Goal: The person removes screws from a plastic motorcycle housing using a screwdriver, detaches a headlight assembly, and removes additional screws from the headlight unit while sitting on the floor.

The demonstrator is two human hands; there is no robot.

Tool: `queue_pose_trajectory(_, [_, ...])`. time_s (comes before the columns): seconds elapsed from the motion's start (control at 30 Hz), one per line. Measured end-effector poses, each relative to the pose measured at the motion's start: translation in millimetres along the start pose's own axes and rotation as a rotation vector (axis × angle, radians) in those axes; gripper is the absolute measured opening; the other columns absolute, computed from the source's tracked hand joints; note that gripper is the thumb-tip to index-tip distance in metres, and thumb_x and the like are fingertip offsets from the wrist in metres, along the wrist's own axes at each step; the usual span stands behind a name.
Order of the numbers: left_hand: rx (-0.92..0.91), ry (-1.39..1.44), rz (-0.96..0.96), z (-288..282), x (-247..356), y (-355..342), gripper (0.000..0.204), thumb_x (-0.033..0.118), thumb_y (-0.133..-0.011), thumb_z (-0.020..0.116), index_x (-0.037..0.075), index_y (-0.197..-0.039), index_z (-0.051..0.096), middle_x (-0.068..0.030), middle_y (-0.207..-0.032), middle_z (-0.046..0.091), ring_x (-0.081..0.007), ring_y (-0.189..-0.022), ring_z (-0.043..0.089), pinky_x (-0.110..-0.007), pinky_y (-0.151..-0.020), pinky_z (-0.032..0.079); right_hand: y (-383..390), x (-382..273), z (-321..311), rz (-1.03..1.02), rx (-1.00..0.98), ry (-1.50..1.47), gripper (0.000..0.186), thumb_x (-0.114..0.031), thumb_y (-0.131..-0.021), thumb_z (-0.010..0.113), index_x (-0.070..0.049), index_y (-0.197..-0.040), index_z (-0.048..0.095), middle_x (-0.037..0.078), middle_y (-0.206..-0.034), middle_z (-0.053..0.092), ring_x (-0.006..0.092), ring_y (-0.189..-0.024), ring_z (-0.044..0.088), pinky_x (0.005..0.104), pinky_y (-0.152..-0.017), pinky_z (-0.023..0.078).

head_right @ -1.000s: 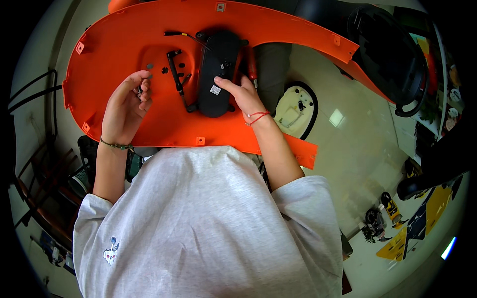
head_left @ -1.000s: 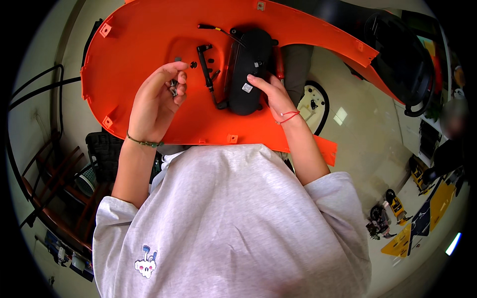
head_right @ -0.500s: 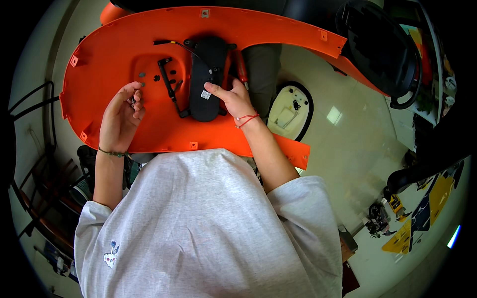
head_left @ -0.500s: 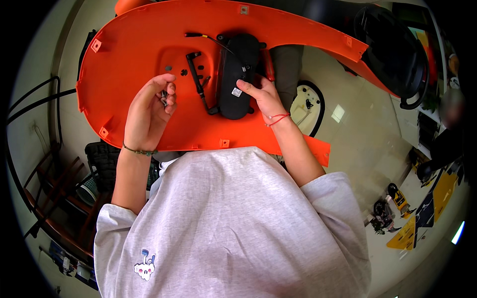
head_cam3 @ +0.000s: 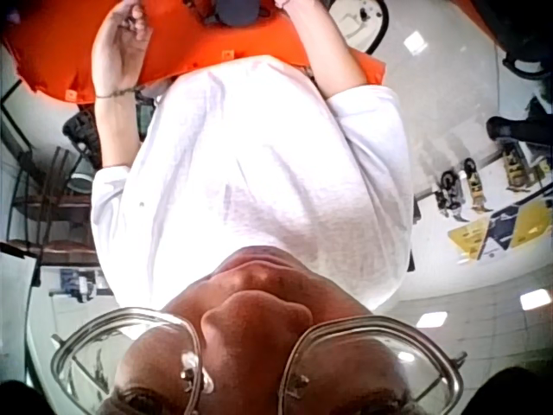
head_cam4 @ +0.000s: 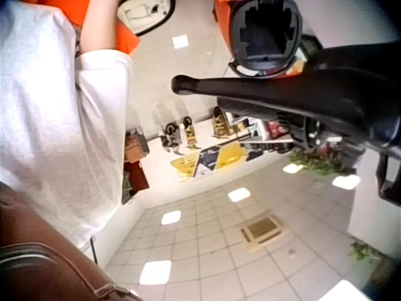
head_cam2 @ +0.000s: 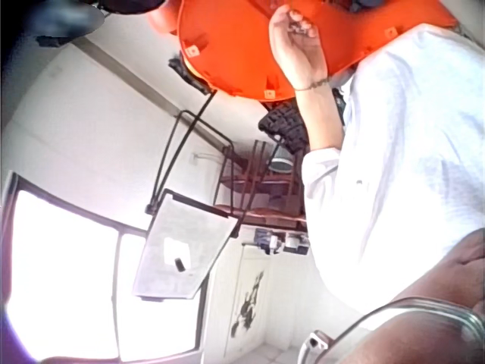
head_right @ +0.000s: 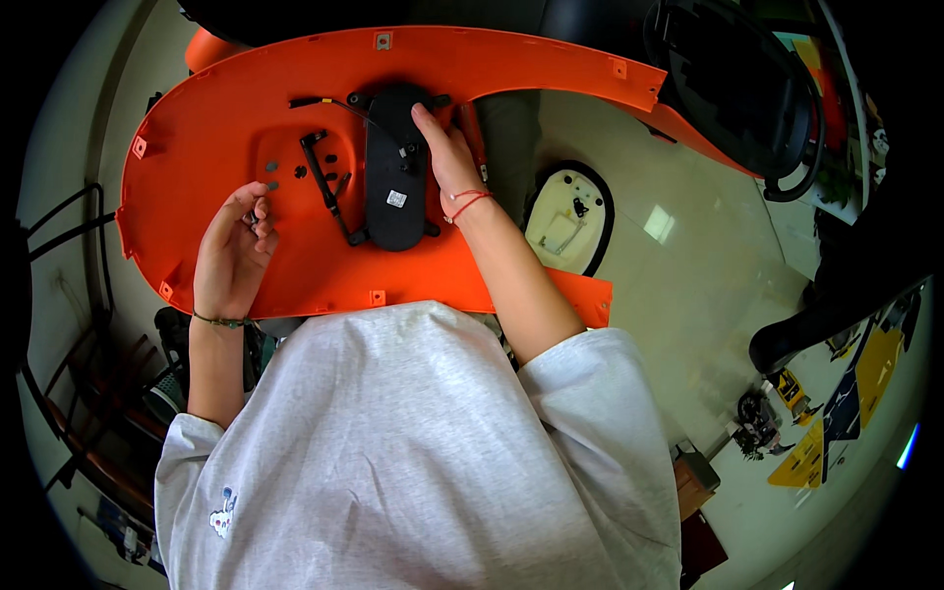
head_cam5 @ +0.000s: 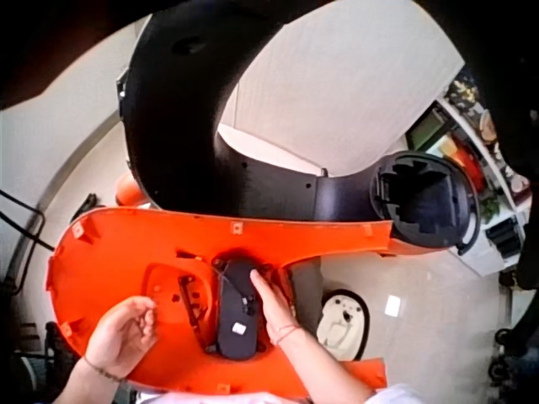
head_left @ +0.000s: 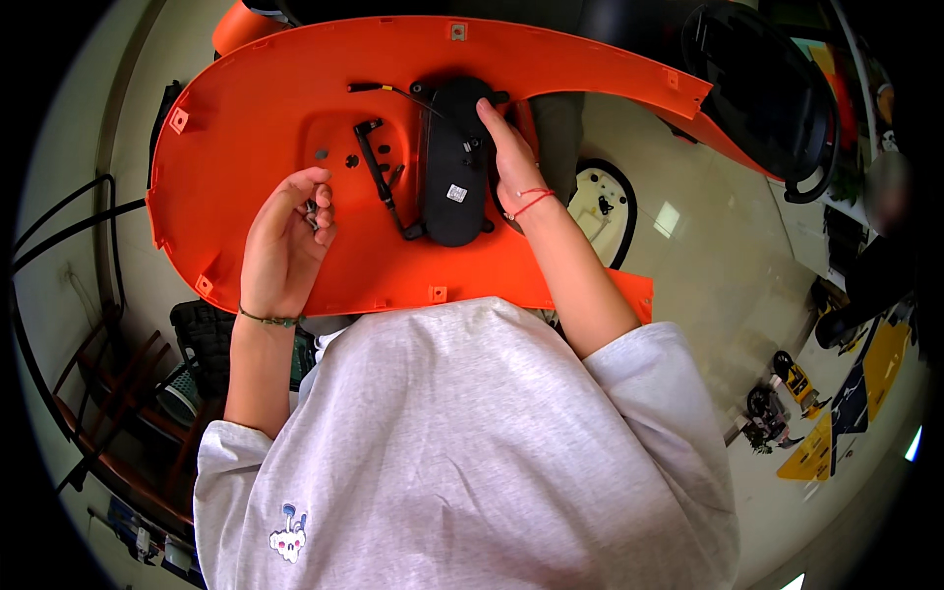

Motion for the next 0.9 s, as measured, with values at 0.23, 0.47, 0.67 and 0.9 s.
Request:
queue_pose_trajectory(0.23, [0.025,-0.02,0.006,6.3,1.2,2.7,0.02,0.016,-0.098,0.048,0.003,-0.107,0.06,-0.0001,-0.088,0.054,-0.0081,-0.076,0.049,-0.022,-0.064,0.041,-10.1,3.1,-2.8,-0.042,-0.049,-0.152,0.055,-0.037,-0.086,0.074,0.001,-0.122,0.057,0.008,-0.121,0.061,0.0165,-0.115,0.055,0.0313,-0.102,0.038])
queue_pose_trajectory(0.47, [0.011,-0.051,0.017,8.4,2.8,3.5,0.02,0.016,-0.098,0.048,0.003,-0.108,0.059,0.0001,-0.089,0.053,-0.0079,-0.076,0.049,-0.022,-0.064,0.041,-17.3,12.1,-6.4,-0.017,-0.015,-0.227,0.048,-0.033,-0.085,0.076,0.001,-0.115,0.06,0.008,-0.113,0.065,0.0159,-0.104,0.06,0.0302,-0.095,0.044])
queue_pose_trajectory(0.67, [0.006,-0.068,-0.006,6.3,-1.6,4.9,0.025,0.016,-0.099,0.044,0.001,-0.115,0.056,0.0003,-0.091,0.052,-0.0073,-0.076,0.049,-0.02,-0.067,0.044,-16.3,8.8,-4.9,-0.063,-0.033,-0.17,0.041,-0.033,-0.089,0.07,-0.004,-0.117,0.062,0.006,-0.113,0.065,0.0171,-0.104,0.061,0.0324,-0.093,0.047])
queue_pose_trajectory(0.9, [0.056,-0.031,-0.001,3.3,-2.6,5.3,0.02,0.015,-0.098,0.048,0.002,-0.109,0.059,-0.0004,-0.089,0.053,-0.0086,-0.076,0.049,-0.023,-0.065,0.042,-31.1,17.8,-20.5,-0.01,0.062,-0.463,0.036,-0.032,-0.096,0.06,-0.009,-0.123,0.058,0.005,-0.118,0.061,0.0181,-0.11,0.057,0.0345,-0.097,0.044])
Point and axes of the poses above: each hand's wrist, its own y-axis away from the middle knuckle, its own z-axis out of the palm, x = y × z, the point moved 3 cm from there along -y, towards the middle knuckle
